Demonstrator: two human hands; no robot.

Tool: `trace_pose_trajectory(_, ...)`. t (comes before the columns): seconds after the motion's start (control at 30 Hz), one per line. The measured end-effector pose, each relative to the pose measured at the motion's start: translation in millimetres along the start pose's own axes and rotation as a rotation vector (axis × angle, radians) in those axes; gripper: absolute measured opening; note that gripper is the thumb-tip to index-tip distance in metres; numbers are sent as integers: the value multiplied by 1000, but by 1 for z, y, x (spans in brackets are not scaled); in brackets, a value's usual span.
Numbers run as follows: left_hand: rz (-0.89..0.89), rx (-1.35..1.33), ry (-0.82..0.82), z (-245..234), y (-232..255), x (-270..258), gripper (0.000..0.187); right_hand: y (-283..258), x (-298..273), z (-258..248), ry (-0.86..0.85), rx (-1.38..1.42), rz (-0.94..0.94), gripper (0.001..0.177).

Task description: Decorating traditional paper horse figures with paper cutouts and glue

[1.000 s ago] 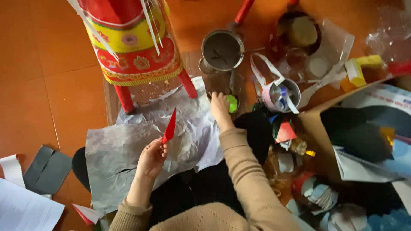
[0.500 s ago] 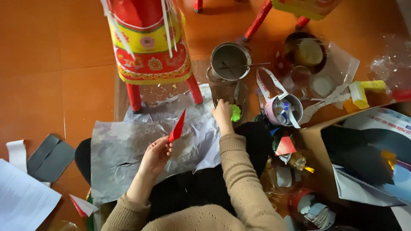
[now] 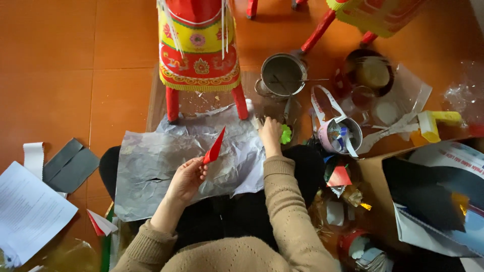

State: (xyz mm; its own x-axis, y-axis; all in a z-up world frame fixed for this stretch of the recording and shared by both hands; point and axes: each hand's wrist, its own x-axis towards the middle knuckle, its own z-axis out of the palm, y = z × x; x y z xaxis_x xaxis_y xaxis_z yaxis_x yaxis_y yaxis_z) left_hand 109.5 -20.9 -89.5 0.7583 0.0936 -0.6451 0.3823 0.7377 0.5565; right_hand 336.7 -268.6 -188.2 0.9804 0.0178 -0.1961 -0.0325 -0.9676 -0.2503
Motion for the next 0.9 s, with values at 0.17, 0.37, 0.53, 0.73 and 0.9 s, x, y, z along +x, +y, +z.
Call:
trace_pose_trajectory(0.17, 142, 59, 32, 13, 24, -17, 12, 0, 11, -24, 114, 777, 280, 38)
trace_pose_trajectory(0.37, 400, 404, 97, 16, 34, -12, 18, -77, -107, -79, -238, 1481, -30, 39)
trace_pose_trajectory(0.53, 587, 549, 108, 15, 31, 8, 12, -94, -147, -44, -750, 1954, -45, 22)
trace_pose_trajectory(0.73, 995, 1075, 111, 23, 31, 9, 9, -92, -131, -12, -723, 1425, -517, 33)
trace_pose_trajectory(0.9, 996, 1033, 87, 30, 25, 12, 7, -95, -141, -18, -670, 1492, -248, 24)
